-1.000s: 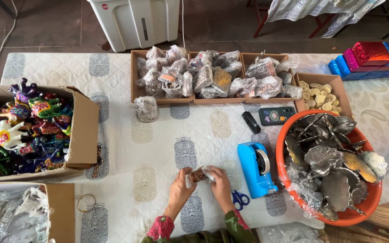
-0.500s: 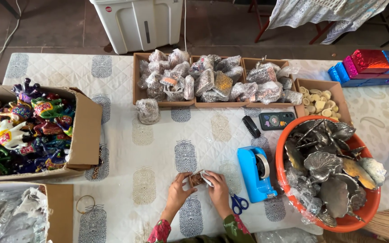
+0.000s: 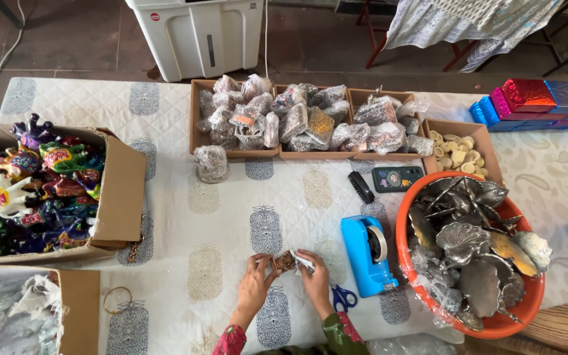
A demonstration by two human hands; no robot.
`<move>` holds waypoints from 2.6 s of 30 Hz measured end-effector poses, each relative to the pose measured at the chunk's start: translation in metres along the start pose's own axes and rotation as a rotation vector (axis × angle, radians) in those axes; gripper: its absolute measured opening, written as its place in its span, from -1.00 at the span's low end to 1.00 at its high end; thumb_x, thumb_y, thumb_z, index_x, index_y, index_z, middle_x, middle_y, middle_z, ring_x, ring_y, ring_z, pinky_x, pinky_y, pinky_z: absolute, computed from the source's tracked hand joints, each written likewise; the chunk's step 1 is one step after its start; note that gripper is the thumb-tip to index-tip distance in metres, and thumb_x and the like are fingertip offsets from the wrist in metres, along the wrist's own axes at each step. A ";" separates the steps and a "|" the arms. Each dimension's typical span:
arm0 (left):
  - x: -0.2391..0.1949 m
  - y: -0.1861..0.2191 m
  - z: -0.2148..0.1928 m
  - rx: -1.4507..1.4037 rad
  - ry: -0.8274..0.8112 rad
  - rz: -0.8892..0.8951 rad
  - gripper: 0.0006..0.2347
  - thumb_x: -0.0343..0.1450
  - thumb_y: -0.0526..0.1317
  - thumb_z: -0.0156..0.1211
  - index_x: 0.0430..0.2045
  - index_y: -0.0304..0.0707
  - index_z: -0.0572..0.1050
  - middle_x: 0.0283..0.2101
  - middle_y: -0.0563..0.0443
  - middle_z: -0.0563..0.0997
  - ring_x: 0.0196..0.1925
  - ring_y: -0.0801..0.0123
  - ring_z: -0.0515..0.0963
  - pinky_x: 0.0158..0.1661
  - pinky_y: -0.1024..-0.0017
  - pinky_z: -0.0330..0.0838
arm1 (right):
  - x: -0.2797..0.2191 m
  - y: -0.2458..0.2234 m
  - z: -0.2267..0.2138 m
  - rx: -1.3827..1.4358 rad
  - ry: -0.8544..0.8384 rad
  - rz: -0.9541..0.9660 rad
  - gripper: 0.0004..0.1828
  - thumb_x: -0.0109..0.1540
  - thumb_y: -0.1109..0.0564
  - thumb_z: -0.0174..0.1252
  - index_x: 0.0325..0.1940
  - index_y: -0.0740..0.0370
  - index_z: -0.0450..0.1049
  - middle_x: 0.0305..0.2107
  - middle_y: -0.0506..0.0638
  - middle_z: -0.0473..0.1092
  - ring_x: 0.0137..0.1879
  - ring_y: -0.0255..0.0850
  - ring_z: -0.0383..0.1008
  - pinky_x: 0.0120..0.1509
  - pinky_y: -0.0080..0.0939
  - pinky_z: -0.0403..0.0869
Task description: The person picks a small decorative figurine from a box, wraps it with a white cloth, and then places it into a bubble wrap pouch. The person repeats this process for multiple items, handling them one at a time.
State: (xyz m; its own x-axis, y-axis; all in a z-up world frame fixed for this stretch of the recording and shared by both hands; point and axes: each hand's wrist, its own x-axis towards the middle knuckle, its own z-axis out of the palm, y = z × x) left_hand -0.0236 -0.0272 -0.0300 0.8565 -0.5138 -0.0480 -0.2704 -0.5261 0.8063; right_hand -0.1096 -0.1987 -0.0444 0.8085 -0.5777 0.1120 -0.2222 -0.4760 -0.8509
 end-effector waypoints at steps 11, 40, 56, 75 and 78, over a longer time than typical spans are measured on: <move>0.008 0.002 -0.001 -0.293 -0.055 -0.137 -0.65 0.38 -0.18 0.32 0.03 -0.15 0.41 -0.06 -0.07 0.66 -0.14 0.11 0.76 -0.19 0.24 0.61 | 0.007 0.028 -0.003 0.271 -0.035 0.236 -0.65 0.19 0.33 0.21 0.06 0.26 0.61 -0.10 0.00 0.63 -0.03 -0.29 0.61 0.04 -0.32 0.53; 0.014 0.026 -0.051 -0.088 0.126 0.277 -0.39 0.04 -0.26 0.56 0.01 -0.20 0.48 0.10 -0.19 0.49 0.13 -0.11 0.45 0.04 0.10 0.40 | 0.009 0.033 0.002 0.319 0.004 0.220 -0.67 0.21 0.30 0.19 0.06 0.27 0.60 -0.12 0.00 0.62 -0.01 -0.30 0.56 0.11 -0.32 0.48; 0.002 -0.012 -0.006 -0.166 0.066 0.074 -0.24 0.22 -0.29 0.49 0.35 -0.14 0.19 0.05 -0.07 0.63 0.00 0.15 0.69 -0.09 0.29 0.62 | -0.024 -0.064 0.013 -0.302 -0.043 -0.304 -0.39 0.06 0.40 0.19 0.20 0.12 0.48 0.17 -0.03 0.44 0.17 -0.02 0.45 0.21 -0.07 0.50; 0.007 -0.016 -0.009 -0.195 0.023 -0.120 -0.44 0.26 -0.12 0.47 0.16 -0.10 0.41 0.16 -0.07 0.46 0.06 0.12 0.61 -0.10 0.25 0.59 | 0.007 -0.005 -0.001 -0.171 -0.009 -0.095 -0.60 0.10 0.38 0.23 -0.01 0.13 0.64 0.03 -0.08 0.55 0.10 -0.10 0.49 0.18 -0.14 0.49; 0.006 -0.002 -0.018 -0.033 0.046 -0.069 -0.54 0.30 -0.05 0.43 0.08 -0.03 0.49 0.16 -0.05 0.43 0.03 0.07 0.59 -0.11 0.21 0.55 | -0.003 0.028 0.004 0.144 0.089 0.172 -0.64 0.16 0.32 0.23 0.04 0.18 0.63 -0.06 -0.01 0.58 -0.01 -0.17 0.54 0.05 -0.20 0.53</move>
State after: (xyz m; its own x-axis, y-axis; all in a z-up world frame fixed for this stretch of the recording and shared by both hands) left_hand -0.0102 -0.0172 -0.0211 0.8920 -0.4452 -0.0780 -0.1960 -0.5364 0.8209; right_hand -0.1160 -0.2075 -0.0704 0.7130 -0.7012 -0.0021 -0.2678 -0.2695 -0.9250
